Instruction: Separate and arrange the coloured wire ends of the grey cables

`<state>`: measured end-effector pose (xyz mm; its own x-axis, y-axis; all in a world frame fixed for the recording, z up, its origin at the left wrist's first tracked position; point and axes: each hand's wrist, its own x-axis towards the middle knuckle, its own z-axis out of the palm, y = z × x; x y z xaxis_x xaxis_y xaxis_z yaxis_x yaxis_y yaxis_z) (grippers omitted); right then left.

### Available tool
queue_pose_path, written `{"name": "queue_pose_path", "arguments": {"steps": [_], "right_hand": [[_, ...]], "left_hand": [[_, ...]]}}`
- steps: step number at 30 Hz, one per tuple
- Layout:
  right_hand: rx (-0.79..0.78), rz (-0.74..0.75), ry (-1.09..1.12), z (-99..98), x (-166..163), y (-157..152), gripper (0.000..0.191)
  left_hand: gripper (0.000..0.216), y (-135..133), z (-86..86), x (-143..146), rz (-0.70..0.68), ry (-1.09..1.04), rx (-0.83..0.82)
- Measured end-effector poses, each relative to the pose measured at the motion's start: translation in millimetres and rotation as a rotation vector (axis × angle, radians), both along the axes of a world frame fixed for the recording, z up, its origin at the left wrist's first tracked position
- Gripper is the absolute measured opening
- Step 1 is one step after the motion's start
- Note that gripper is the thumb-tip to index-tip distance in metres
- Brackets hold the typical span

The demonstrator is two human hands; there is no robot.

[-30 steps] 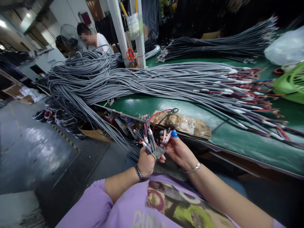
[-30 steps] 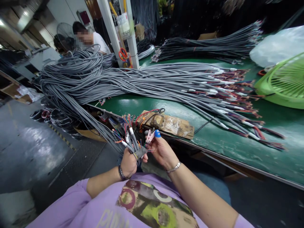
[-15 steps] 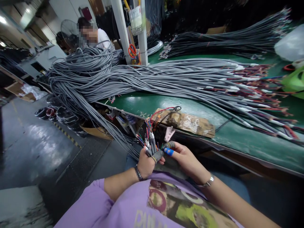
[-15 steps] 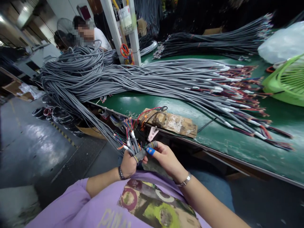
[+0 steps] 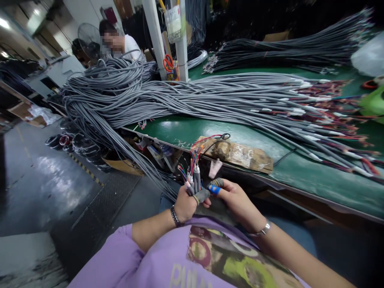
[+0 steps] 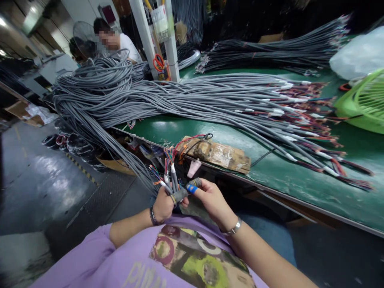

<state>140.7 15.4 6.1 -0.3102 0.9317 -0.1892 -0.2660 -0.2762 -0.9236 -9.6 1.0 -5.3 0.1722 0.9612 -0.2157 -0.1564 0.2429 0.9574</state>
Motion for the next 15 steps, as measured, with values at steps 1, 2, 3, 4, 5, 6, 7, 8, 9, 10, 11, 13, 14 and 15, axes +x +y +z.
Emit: {"name": "queue_pose_path", "arguments": {"steps": [1, 2, 3, 4, 5, 6, 7, 8, 9, 10, 11, 13, 14, 15], "right_hand": [[-0.003, -0.043, -0.013, -1.7, -0.7, 0.1, 0.028], [-0.003, -0.077, -0.022, -3.1, -1.3, 0.0, 0.029], [-0.003, -0.096, -0.025, -4.2, -1.7, -0.1, 0.029], [-0.003, -0.099, -0.024, -5.1, -1.8, -0.3, 0.029], [0.002, -0.099, -0.024, -6.1, -1.6, -0.4, 0.029], [0.011, -0.096, -0.029, -7.4, -0.8, -0.3, 0.029], [0.023, -0.103, -0.038, -9.4, 0.3, 0.1, 0.030], [0.034, -0.124, -0.042, -12.0, 1.8, 1.0, 0.030], [0.039, -0.157, -0.034, -15.3, 3.5, 2.5, 0.030], [0.034, -0.193, -0.005, -19.0, 5.3, 4.7, 0.030], [0.011, -0.222, 0.047, -22.7, 6.9, 7.6, 0.030], [-0.074, -0.245, 0.160, -28.3, 9.2, 15.3, 0.031], [-0.126, -0.231, 0.203, -29.4, 9.6, 19.6, 0.032], [-0.175, -0.201, 0.233, -29.4, 9.6, 23.9, 0.035]], "left_hand": [[0.041, 0.2, 0.2, 0.6, 0.017, -0.013, 0.005], [0.041, 0.3, 0.8, 1.3, 0.028, -0.020, 0.005], [0.041, 0.5, 1.8, 2.0, 0.039, -0.026, 0.002], [0.041, 0.6, 3.1, 2.7, 0.051, -0.033, 0.000], [0.040, 0.6, 4.6, 3.4, 0.066, -0.043, -0.004], [0.040, 0.7, 6.2, 3.8, 0.084, -0.057, -0.011], [0.039, 0.7, 7.8, 4.2, 0.107, -0.074, -0.020], [0.039, 0.7, 9.2, 4.4, 0.133, -0.092, -0.030], [0.039, 0.7, 10.4, 4.6, 0.157, -0.108, -0.040], [0.039, 0.6, 11.2, 4.7, 0.175, -0.122, -0.048], [0.038, 0.5, 11.8, 4.8, 0.186, -0.131, -0.049], [0.038, 0.4, 12.3, 5.3, 0.186, -0.141, -0.039], [0.037, 0.5, 12.5, 5.8, 0.180, -0.145, -0.033], [0.037, 0.7, 12.9, 6.5, 0.171, -0.149, -0.030]]}}
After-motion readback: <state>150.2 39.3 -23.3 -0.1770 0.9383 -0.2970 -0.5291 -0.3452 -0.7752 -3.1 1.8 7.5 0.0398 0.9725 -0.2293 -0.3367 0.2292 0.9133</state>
